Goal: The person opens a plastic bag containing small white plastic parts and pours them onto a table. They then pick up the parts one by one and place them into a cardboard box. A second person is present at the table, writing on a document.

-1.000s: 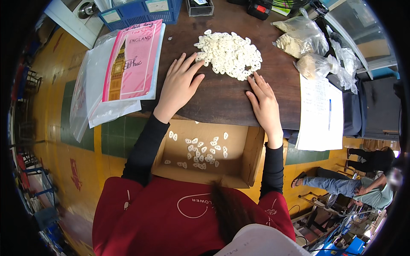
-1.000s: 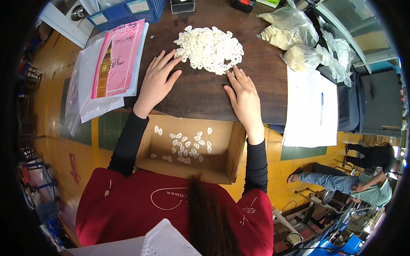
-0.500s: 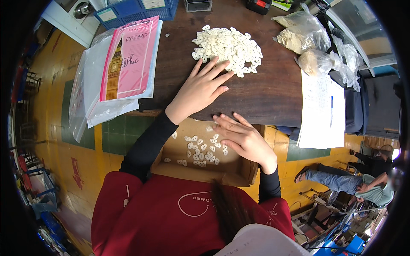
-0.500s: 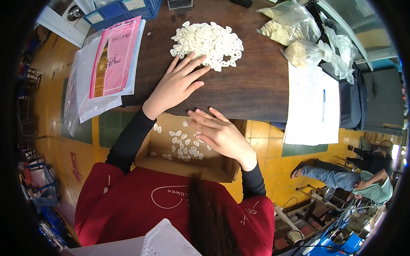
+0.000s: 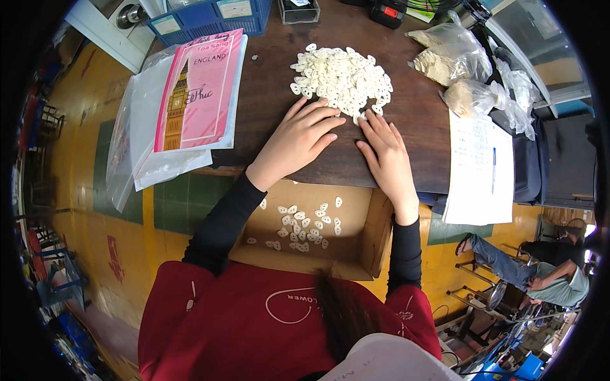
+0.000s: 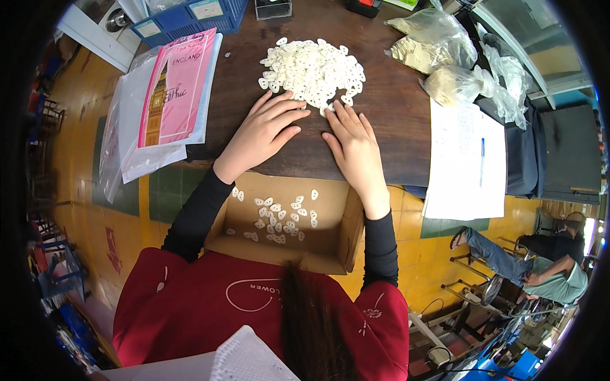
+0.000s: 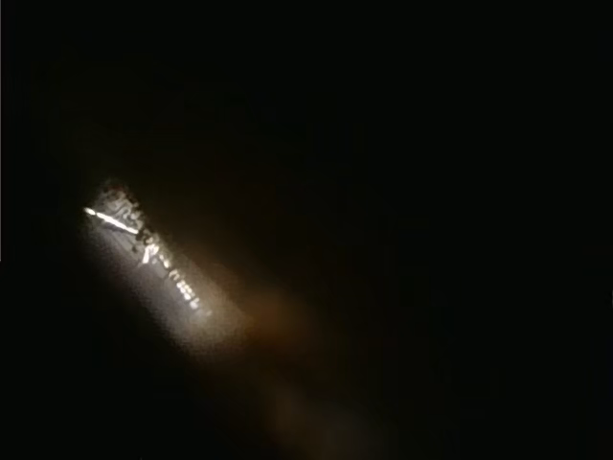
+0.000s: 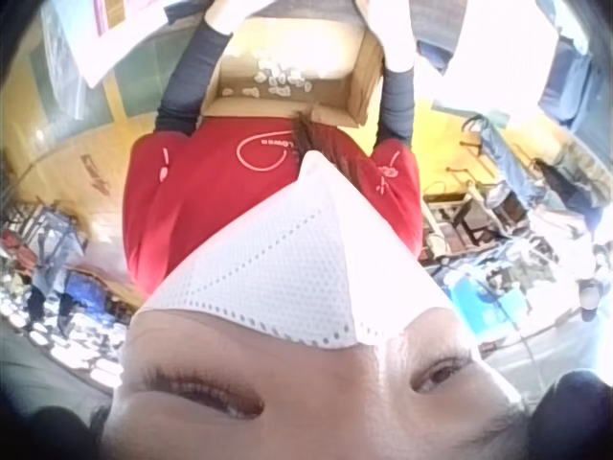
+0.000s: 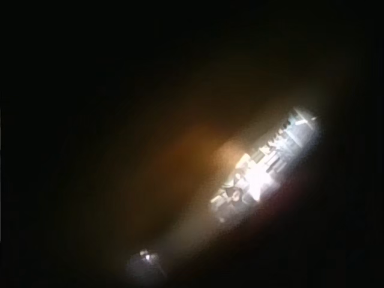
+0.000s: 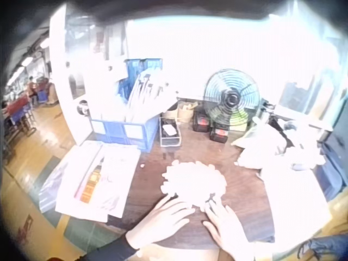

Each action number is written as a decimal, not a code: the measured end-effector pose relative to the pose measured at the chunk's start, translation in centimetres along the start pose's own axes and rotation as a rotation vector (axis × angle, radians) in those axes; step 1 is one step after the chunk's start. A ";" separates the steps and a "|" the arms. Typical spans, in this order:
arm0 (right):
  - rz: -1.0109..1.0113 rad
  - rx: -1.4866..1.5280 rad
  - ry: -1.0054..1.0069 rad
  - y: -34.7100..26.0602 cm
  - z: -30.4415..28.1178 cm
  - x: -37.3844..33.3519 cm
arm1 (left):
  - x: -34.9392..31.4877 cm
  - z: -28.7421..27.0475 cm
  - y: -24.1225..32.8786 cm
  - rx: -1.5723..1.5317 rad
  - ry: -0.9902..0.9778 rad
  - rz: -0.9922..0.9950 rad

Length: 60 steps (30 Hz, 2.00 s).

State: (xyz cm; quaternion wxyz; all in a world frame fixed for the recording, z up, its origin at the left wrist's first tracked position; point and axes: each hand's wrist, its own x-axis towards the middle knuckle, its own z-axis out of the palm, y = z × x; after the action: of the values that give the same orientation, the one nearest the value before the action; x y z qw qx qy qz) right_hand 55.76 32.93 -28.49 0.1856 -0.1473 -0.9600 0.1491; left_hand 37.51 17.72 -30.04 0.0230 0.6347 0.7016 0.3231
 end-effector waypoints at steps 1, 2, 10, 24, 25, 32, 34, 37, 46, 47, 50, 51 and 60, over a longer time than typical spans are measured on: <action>-0.008 -0.004 -0.013 -0.3 -0.3 -0.5 | 0.0 0.0 0.0 -0.031 0.009 -0.012; 0.004 0.034 -0.063 -0.9 -0.9 -1.0 | 0.0 -0.1 0.0 -0.031 0.008 0.000; 0.015 0.108 -0.036 -2.1 -1.4 -2.8 | 0.1 -0.3 0.7 0.072 0.001 0.054; -0.263 0.645 -0.568 -4.1 -3.0 -4.5 | -0.1 0.1 -0.8 -0.050 0.099 0.013; -0.243 0.660 -0.487 -3.8 -3.0 -3.9 | -0.1 0.1 -0.9 -0.062 0.091 0.019; 0.007 0.325 -0.038 -1.9 -0.4 0.3 | 0.0 0.2 -0.3 0.027 0.146 -0.083; -0.067 0.251 -0.102 -1.8 -0.2 0.0 | 0.0 -0.1 -0.4 -0.020 0.121 -0.057; -0.084 0.348 -0.063 -2.4 -0.1 -0.1 | 0.0 -0.2 -0.8 -0.065 0.137 -0.074; -0.132 0.323 -0.142 -2.6 0.4 1.7 | 0.1 0.2 -1.0 -0.126 0.308 -0.206; -0.132 0.373 -0.191 -2.2 0.1 1.6 | 0.1 0.0 -1.1 -0.161 0.327 -0.217; 0.001 0.804 -0.300 -0.5 -0.7 1.0 | 0.3 -0.3 -1.4 -0.248 0.395 -0.246; 0.002 0.779 -0.250 -0.5 -0.5 0.9 | 0.2 -0.3 -1.6 -0.258 0.405 -0.263; -0.400 0.415 -0.382 -4.0 0.0 -0.1 | 0.0 0.0 -1.8 -0.215 0.312 -0.293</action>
State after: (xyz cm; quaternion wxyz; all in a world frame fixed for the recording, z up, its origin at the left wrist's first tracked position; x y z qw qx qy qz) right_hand 54.97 29.26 -27.23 0.0539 0.1155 -0.9364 0.3269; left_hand 35.91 17.70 -30.91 0.0282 0.4623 0.7428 0.4834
